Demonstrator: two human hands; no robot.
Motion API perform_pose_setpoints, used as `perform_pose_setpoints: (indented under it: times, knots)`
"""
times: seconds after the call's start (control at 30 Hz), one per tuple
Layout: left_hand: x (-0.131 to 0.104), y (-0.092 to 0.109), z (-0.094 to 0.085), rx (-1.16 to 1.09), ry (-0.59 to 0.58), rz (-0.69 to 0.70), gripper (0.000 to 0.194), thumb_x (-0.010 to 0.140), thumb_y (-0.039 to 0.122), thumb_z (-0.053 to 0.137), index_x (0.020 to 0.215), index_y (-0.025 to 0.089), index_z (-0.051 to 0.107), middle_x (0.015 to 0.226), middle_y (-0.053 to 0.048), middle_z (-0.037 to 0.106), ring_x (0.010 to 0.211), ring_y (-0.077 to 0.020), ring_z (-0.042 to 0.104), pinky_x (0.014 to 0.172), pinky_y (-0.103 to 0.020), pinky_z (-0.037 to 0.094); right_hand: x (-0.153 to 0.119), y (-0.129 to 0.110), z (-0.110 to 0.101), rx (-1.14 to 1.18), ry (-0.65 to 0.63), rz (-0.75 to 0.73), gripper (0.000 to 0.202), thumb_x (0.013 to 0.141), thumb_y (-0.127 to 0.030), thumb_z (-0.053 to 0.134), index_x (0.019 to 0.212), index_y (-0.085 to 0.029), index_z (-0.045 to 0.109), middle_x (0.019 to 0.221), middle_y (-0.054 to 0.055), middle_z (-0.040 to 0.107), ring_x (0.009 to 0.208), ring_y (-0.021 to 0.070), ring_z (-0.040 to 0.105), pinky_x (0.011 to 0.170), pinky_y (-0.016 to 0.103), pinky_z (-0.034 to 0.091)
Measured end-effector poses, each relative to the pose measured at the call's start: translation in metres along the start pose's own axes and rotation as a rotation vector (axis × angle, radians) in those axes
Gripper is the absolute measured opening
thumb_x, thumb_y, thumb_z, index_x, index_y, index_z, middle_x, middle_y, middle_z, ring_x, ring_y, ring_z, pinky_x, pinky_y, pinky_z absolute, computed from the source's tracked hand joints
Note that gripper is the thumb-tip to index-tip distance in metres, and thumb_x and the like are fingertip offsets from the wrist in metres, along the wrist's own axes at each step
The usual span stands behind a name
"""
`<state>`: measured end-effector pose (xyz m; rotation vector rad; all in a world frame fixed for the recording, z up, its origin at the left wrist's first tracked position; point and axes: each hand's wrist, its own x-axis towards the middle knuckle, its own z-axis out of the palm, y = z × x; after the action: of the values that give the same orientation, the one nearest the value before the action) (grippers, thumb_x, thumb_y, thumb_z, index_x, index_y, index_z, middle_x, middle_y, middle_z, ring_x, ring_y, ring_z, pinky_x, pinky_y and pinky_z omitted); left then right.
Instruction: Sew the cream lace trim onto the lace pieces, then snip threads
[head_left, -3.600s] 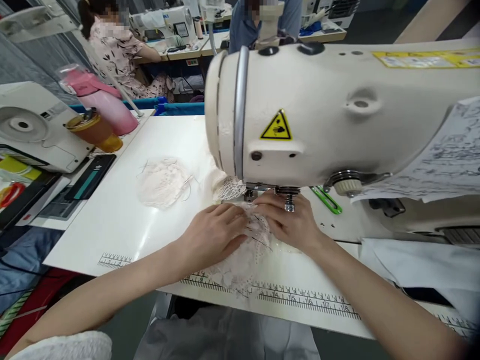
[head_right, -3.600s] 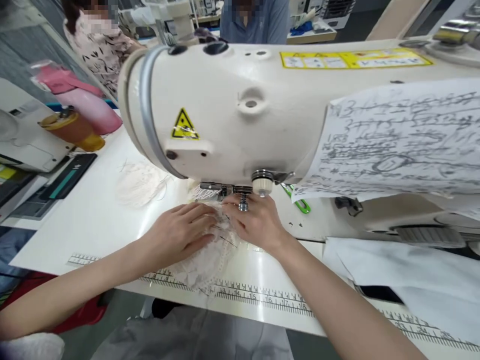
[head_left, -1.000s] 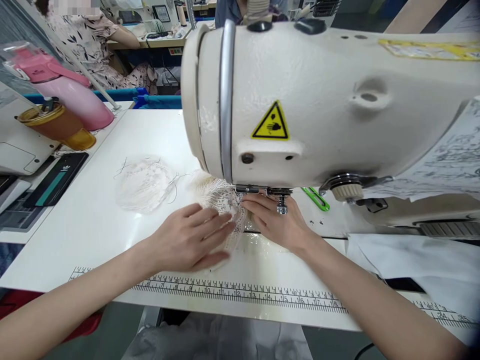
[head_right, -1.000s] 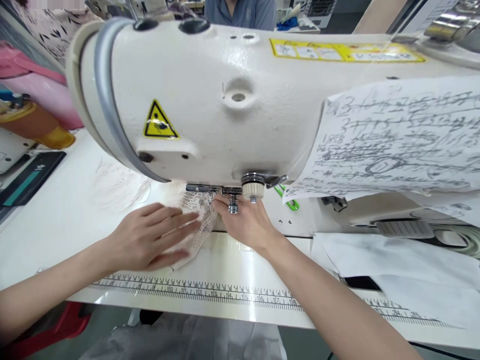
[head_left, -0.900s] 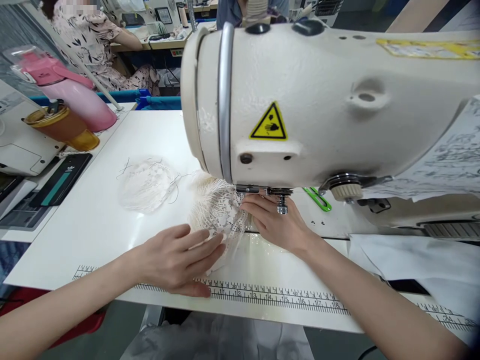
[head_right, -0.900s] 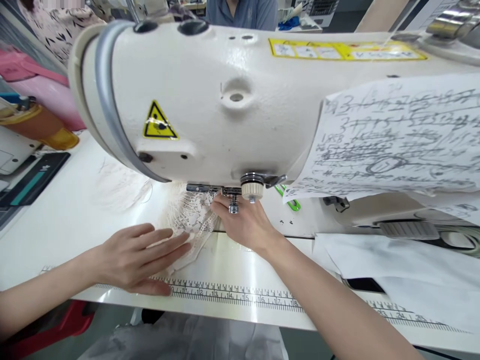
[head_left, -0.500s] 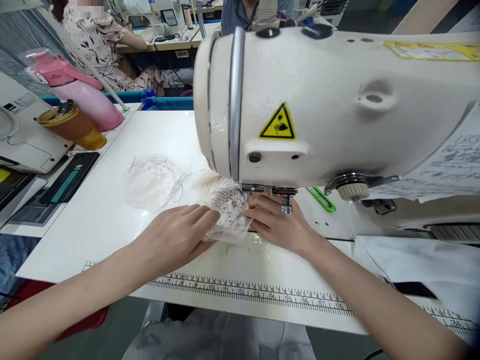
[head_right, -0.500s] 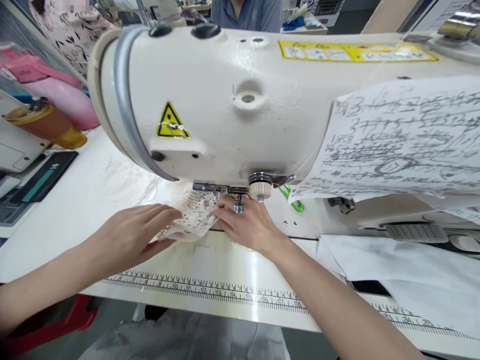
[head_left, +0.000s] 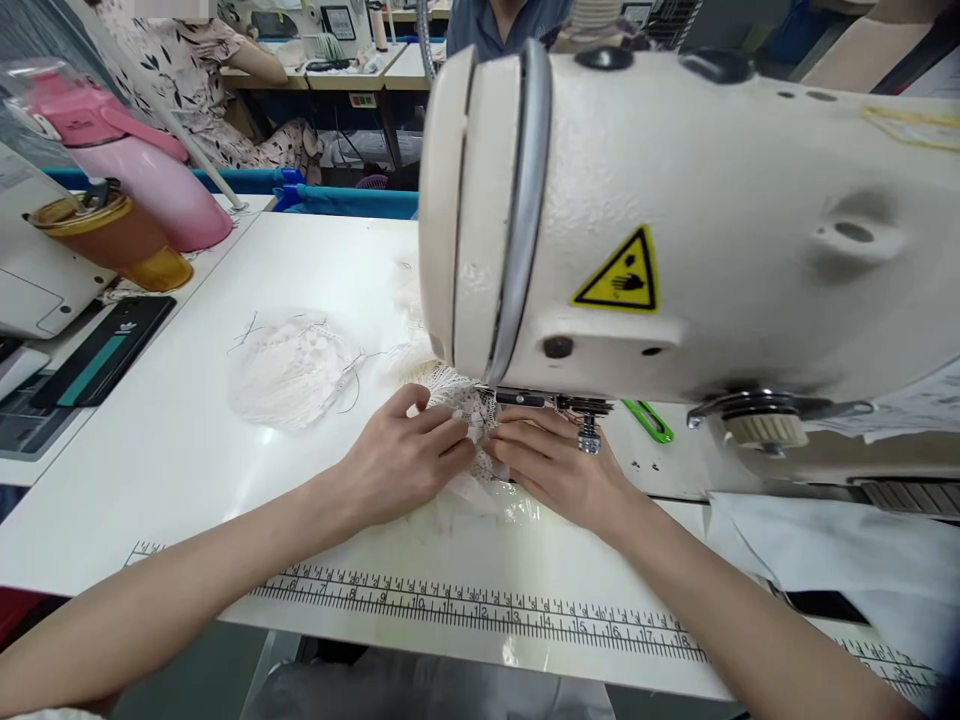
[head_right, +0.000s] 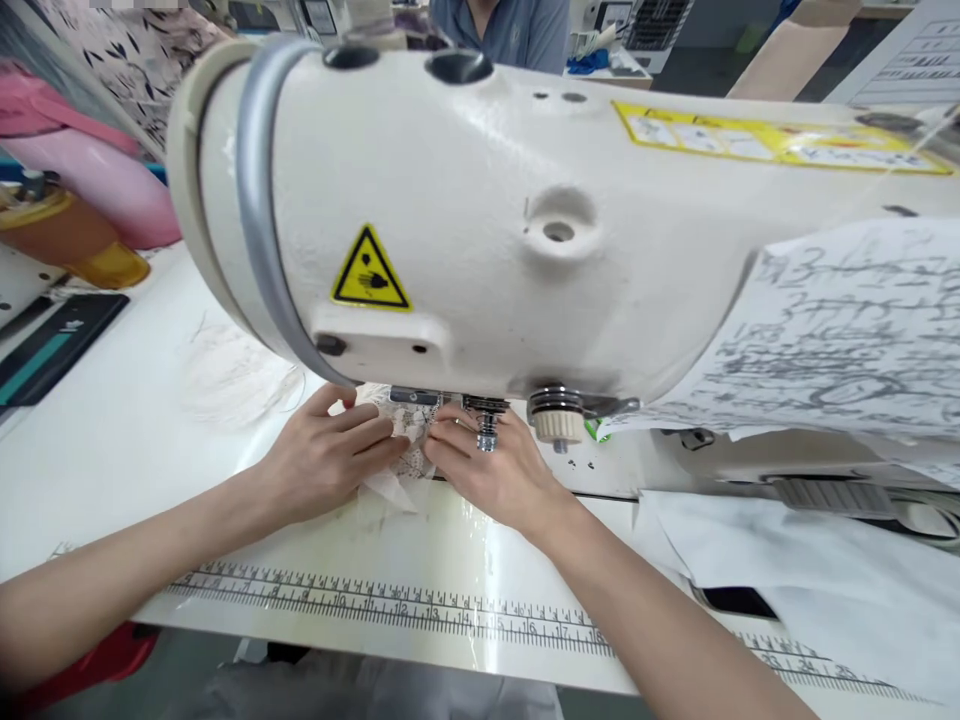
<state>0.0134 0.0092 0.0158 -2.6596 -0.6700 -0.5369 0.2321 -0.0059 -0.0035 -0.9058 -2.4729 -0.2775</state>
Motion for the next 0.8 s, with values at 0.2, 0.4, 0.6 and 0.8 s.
perform_pose_setpoints:
  times: [0.2, 0.4, 0.6, 0.8]
  knots:
    - [-0.008, 0.004, 0.014, -0.165, -0.088, -0.042, 0.037, 0.092, 0.008, 0.042, 0.124, 0.012, 0.057, 0.128, -0.010, 0.062, 0.119, -0.0212, 0.057, 0.104, -0.040, 0.043, 0.003, 0.000, -0.002, 0.037, 0.051, -0.010, 0.020, 0.086, -0.004, 0.053, 0.086, -0.020, 0.066, 0.084, -0.005, 0.073, 0.086, 0.0077, 0.064, 0.056, 0.025, 0.036]
    - [-0.013, 0.003, 0.020, -0.174, -0.163, -0.022, 0.040, 0.093, 0.013, 0.042, 0.130, 0.008, 0.053, 0.134, -0.012, 0.057, 0.126, -0.0225, 0.054, 0.109, -0.040, 0.042, 0.003, -0.002, -0.004, -0.039, 0.030, -0.005, 0.019, 0.087, -0.007, 0.055, 0.089, -0.022, 0.066, 0.086, -0.008, 0.073, 0.081, 0.0060, 0.063, 0.057, 0.026, 0.035]
    - [-0.012, 0.003, 0.019, -0.135, -0.153, -0.014, 0.037, 0.094, 0.012, 0.039, 0.128, 0.008, 0.055, 0.133, -0.013, 0.058, 0.125, -0.0224, 0.055, 0.108, -0.040, 0.044, -0.003, -0.003, 0.000, -0.206, -0.011, -0.005, 0.024, 0.088, -0.006, 0.051, 0.089, -0.026, 0.065, 0.084, -0.009, 0.071, 0.070, 0.0063, 0.058, 0.055, 0.029, 0.033]
    - [-0.012, 0.002, 0.018, -0.136, -0.146, -0.008, 0.037, 0.093, 0.010, 0.039, 0.125, 0.006, 0.057, 0.131, -0.015, 0.059, 0.123, -0.0248, 0.056, 0.109, -0.043, 0.044, -0.008, -0.001, 0.009, -0.108, -0.002, -0.036, 0.025, 0.087, -0.002, 0.051, 0.095, -0.022, 0.063, 0.089, -0.006, 0.070, 0.086, 0.0078, 0.059, 0.056, 0.028, 0.031]
